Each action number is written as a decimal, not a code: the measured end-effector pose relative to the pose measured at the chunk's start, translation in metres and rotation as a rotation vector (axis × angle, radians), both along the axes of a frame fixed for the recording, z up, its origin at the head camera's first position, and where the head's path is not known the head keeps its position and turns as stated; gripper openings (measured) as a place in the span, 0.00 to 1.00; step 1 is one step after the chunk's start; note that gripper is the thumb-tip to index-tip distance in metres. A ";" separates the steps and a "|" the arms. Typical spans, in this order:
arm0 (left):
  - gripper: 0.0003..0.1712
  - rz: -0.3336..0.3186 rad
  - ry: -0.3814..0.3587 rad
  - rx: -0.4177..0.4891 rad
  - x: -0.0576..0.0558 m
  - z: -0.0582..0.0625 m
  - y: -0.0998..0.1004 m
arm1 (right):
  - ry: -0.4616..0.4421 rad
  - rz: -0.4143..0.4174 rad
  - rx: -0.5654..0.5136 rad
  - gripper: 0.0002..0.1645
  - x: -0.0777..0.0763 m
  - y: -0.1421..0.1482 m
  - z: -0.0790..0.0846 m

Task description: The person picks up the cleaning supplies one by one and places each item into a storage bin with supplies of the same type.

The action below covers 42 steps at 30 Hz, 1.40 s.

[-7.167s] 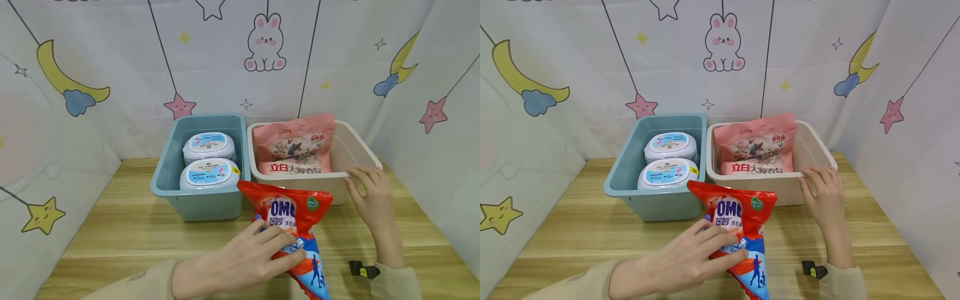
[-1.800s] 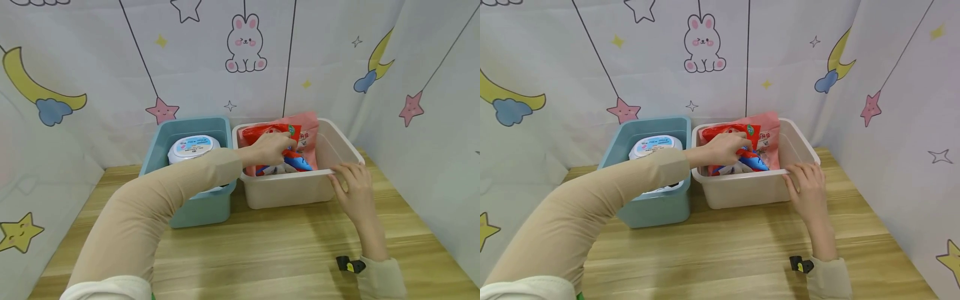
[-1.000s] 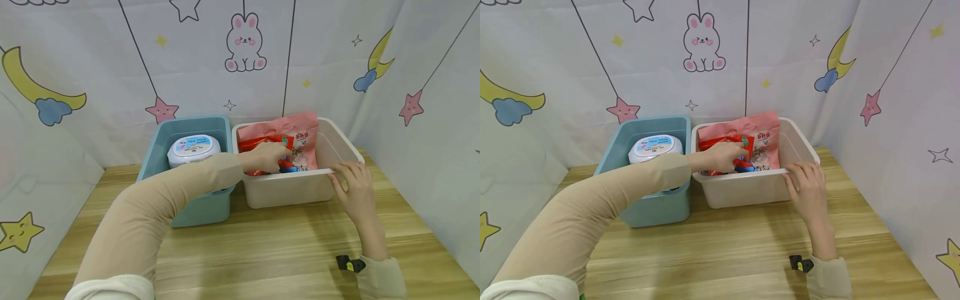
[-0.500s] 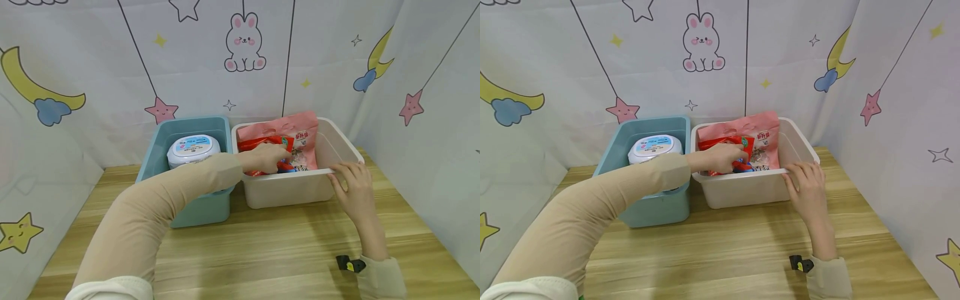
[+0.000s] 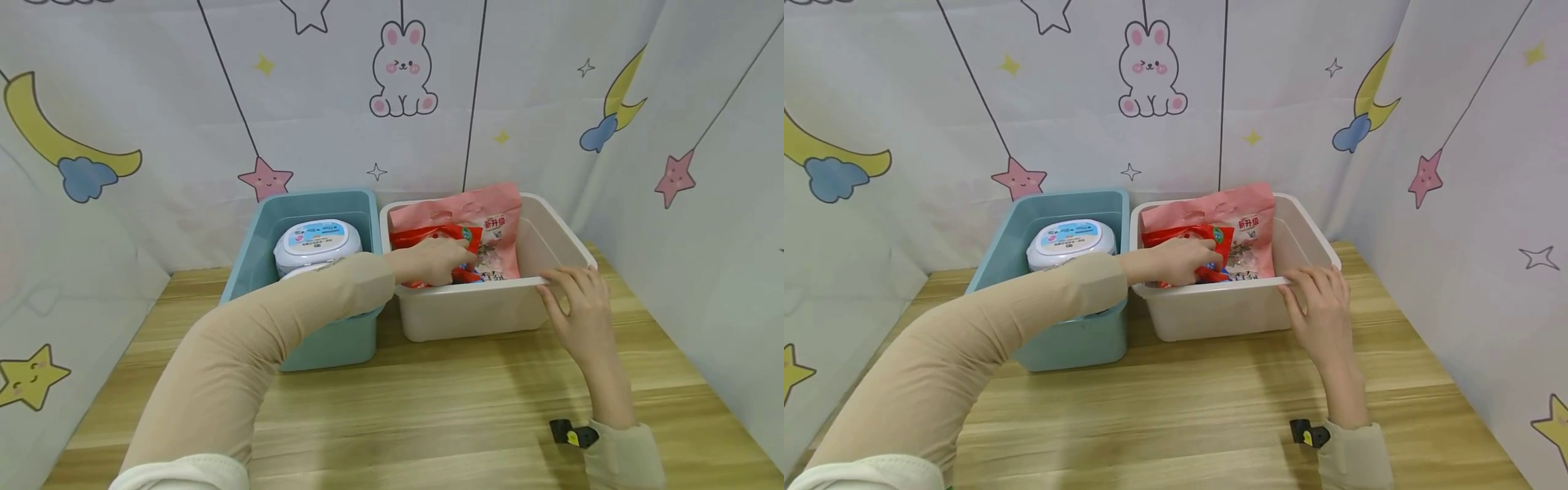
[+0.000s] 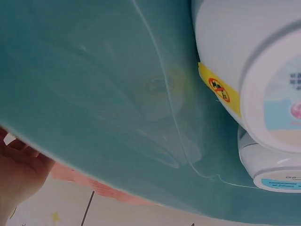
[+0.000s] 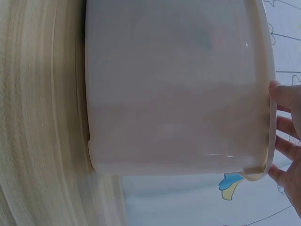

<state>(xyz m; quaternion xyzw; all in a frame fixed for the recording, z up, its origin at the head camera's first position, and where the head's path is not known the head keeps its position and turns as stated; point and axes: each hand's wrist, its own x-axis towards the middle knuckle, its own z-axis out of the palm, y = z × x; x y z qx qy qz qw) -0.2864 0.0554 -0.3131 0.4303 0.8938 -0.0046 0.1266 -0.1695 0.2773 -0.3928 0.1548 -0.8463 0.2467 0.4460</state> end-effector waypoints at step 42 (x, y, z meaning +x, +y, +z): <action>0.21 -0.056 0.060 0.082 -0.004 0.018 -0.018 | -0.216 -0.084 0.118 0.16 0.002 -0.002 0.028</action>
